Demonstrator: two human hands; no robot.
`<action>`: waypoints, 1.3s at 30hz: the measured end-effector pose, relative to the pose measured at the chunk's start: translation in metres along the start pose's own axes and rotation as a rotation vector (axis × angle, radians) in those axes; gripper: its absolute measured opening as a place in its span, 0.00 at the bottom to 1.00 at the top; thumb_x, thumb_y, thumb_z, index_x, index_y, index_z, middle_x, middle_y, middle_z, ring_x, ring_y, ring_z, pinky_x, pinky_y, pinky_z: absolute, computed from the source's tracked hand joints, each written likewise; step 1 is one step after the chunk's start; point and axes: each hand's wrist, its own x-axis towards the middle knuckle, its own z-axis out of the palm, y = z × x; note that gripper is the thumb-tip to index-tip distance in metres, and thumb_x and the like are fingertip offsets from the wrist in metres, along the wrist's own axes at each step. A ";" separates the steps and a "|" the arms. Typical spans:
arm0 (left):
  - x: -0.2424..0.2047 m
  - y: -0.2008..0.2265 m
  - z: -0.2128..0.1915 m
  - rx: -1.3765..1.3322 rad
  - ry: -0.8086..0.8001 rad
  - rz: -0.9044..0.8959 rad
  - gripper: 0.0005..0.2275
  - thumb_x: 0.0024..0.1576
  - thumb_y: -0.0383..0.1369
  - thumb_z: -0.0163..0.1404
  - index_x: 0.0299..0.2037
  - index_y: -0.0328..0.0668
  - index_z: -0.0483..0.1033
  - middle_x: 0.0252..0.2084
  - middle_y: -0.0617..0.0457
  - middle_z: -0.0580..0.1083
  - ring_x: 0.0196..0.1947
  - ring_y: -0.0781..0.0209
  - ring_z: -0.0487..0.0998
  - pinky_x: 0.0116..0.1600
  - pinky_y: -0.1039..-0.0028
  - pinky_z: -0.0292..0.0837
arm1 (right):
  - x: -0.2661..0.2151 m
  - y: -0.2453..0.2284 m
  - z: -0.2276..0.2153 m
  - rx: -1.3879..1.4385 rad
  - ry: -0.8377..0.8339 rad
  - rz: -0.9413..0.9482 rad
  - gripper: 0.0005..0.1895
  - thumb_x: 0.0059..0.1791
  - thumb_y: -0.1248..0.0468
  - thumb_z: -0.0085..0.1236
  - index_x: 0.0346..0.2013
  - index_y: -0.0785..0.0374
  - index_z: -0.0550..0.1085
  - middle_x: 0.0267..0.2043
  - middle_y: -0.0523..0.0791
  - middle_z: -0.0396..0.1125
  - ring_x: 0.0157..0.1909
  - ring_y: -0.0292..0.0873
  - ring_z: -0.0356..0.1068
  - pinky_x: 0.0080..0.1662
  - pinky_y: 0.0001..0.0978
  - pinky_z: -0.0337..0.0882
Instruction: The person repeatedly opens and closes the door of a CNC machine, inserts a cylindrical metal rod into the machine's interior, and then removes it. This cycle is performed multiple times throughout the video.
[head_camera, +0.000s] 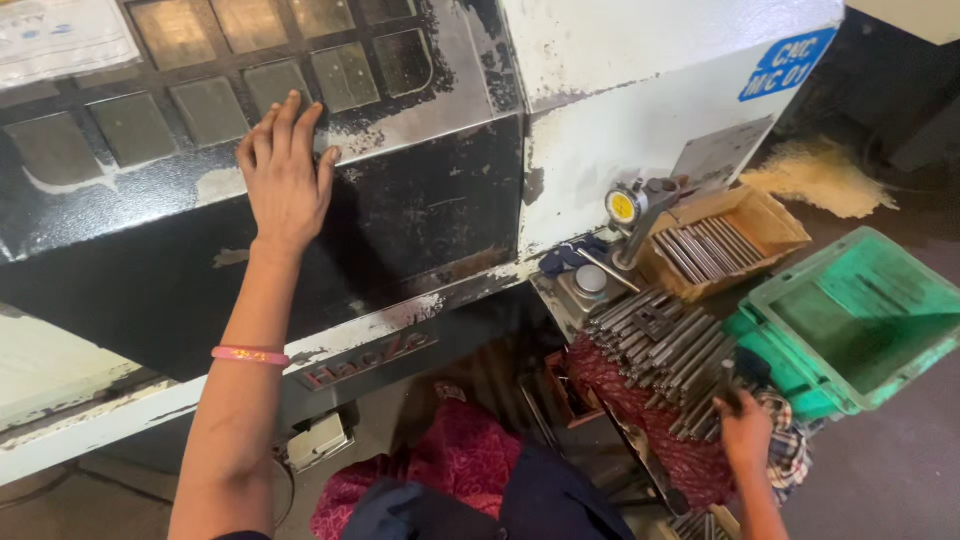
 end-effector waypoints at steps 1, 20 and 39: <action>0.001 -0.001 0.000 -0.006 -0.007 -0.004 0.22 0.68 0.40 0.52 0.70 0.43 0.67 0.74 0.46 0.63 0.72 0.46 0.61 0.72 0.53 0.51 | -0.003 -0.001 0.003 -0.041 -0.019 0.000 0.18 0.50 0.62 0.62 0.54 0.63 0.77 0.47 0.58 0.74 0.49 0.60 0.74 0.50 0.49 0.72; 0.015 -0.040 0.002 0.200 0.098 -0.254 0.28 0.67 0.49 0.44 0.73 0.43 0.59 0.76 0.46 0.56 0.76 0.48 0.54 0.76 0.51 0.42 | 0.067 -0.303 0.020 0.188 -0.166 -0.626 0.11 0.47 0.69 0.63 0.45 0.63 0.78 0.38 0.47 0.71 0.37 0.41 0.70 0.40 0.31 0.68; 0.018 -0.032 -0.002 0.265 0.080 -0.292 0.29 0.64 0.50 0.42 0.72 0.46 0.58 0.76 0.48 0.55 0.74 0.51 0.56 0.76 0.52 0.44 | 0.220 -0.563 0.087 0.846 0.276 -0.967 0.06 0.62 0.73 0.57 0.43 0.71 0.69 0.51 0.51 0.61 0.51 0.49 0.68 0.55 0.42 0.77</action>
